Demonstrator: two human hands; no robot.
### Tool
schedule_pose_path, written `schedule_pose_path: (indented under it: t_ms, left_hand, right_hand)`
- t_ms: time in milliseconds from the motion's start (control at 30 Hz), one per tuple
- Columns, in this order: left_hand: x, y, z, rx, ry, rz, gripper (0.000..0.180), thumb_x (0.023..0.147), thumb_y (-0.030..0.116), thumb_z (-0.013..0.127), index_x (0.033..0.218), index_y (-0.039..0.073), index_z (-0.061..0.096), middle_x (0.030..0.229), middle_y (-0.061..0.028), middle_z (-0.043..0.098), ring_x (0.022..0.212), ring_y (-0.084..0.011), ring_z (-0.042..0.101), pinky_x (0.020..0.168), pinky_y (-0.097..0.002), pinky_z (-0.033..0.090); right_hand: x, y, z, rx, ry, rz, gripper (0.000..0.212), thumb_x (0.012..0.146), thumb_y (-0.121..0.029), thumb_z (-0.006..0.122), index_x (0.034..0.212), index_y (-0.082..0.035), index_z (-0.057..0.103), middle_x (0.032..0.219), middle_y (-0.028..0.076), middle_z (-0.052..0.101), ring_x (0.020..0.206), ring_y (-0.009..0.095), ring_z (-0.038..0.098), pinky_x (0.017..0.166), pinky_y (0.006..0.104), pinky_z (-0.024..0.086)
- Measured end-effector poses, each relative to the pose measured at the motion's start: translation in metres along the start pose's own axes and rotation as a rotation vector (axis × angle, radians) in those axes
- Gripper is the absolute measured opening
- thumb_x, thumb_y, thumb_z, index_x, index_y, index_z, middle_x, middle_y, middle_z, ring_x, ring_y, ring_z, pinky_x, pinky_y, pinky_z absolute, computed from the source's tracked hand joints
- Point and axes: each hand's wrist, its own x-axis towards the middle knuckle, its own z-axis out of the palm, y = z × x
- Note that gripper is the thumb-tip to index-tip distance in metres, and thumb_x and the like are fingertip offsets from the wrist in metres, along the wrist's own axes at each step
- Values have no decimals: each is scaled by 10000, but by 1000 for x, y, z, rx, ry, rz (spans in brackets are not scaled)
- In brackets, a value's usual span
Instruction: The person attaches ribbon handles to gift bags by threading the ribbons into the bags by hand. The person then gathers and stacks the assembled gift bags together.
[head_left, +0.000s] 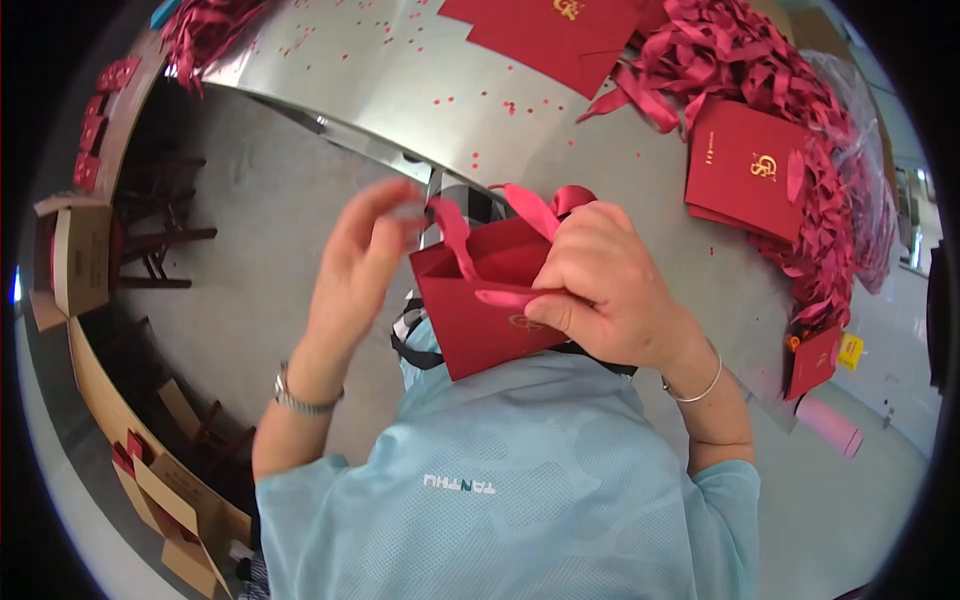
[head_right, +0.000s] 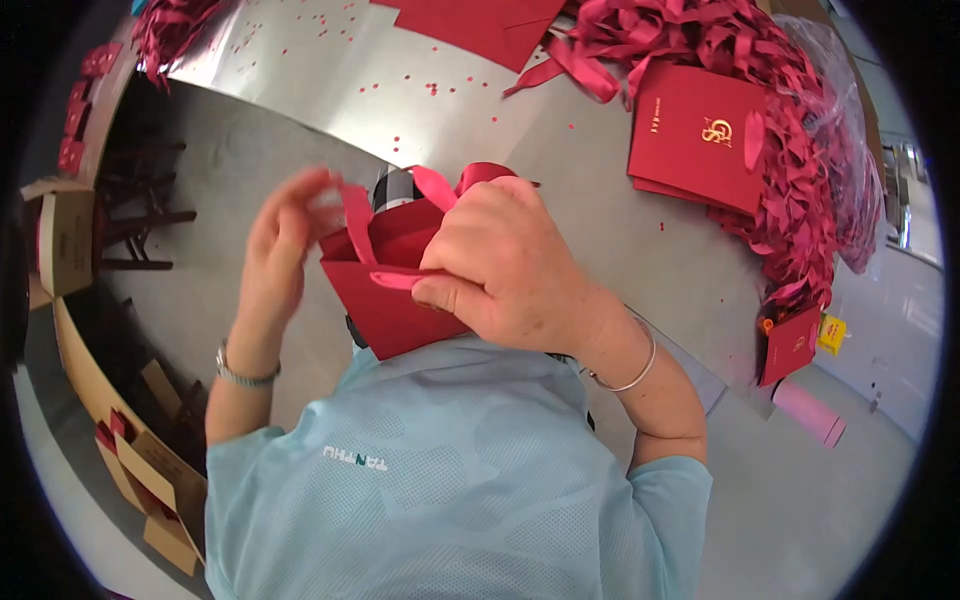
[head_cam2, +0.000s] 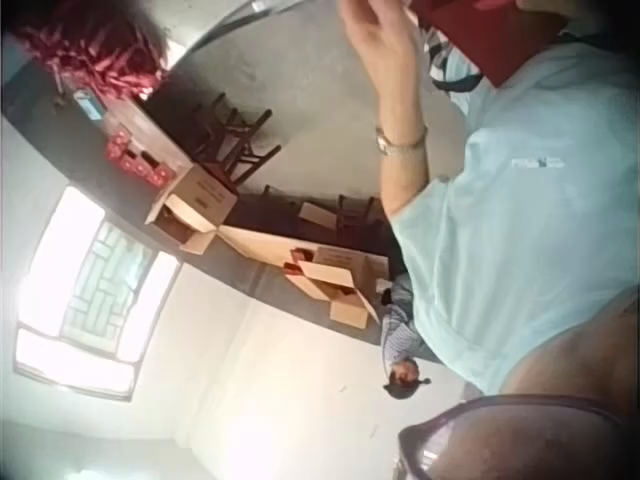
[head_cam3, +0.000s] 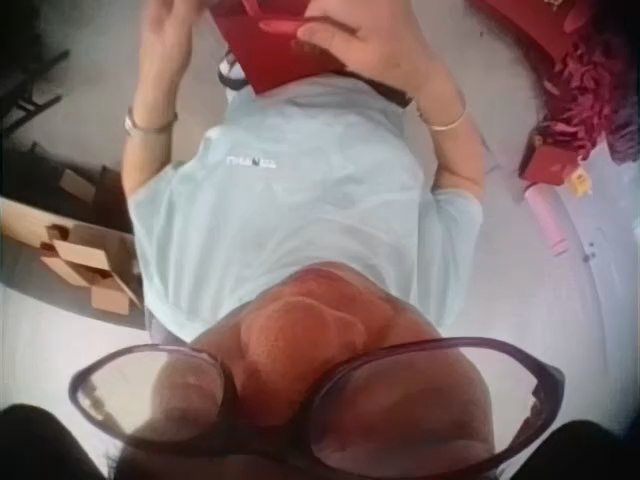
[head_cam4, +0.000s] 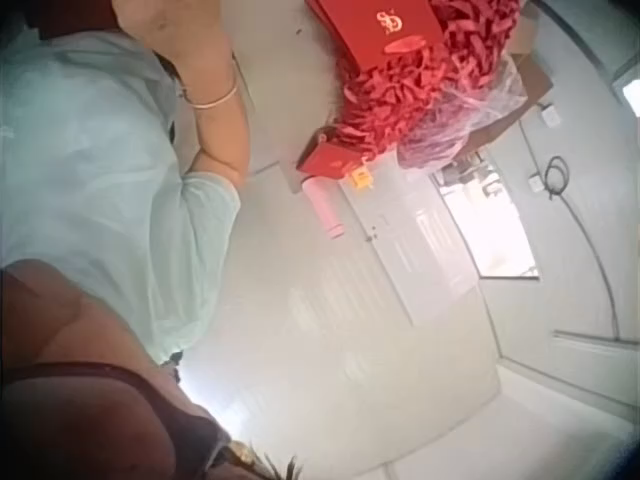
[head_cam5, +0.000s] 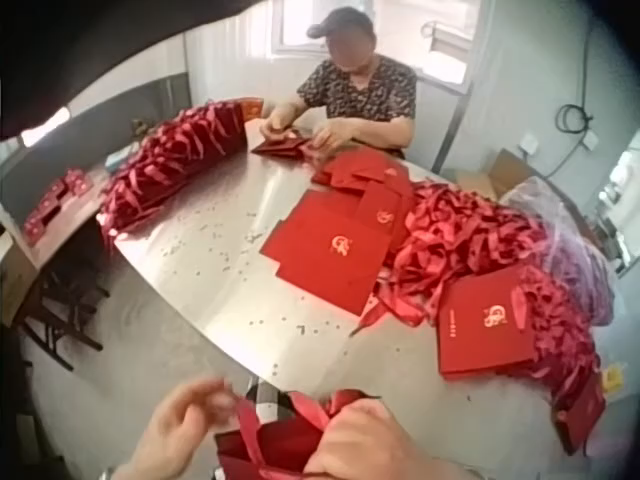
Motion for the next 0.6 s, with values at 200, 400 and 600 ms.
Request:
schedule_pose_path:
  t_ms: [200, 400, 600]
  left_hand:
    - [-25, 5, 27, -123, -47, 23, 1036, 684, 512, 817, 1414, -39, 331, 1333, -141, 520, 1197, -225, 536, 1019, -362, 411]
    - [-30, 1, 49, -67, -97, 53, 535, 768, 140, 810, 1194, -14, 525, 1113, -70, 629, 1003, -137, 594, 892, -298, 476]
    - [-28, -3, 66, -74, -9, 165, 252, 844, 27, 711, 1064, -12, 596, 1004, -61, 660, 893, -111, 605, 818, -261, 493]
  right_hand:
    - [-6, -12, 8, -243, 136, -58, 207, 697, -256, 764, 683, -134, 597, 692, -9, 510, 768, 194, 506, 824, 371, 369]
    - [-22, -10, 10, -402, 289, 19, 295, 647, -281, 787, 846, -125, 635, 799, -11, 549, 839, 187, 531, 838, 376, 379]
    - [-54, -2, 0, -145, 593, 201, 848, 625, -354, 845, 1301, -2, 474, 1303, 190, 464, 1179, 363, 461, 994, 443, 388]
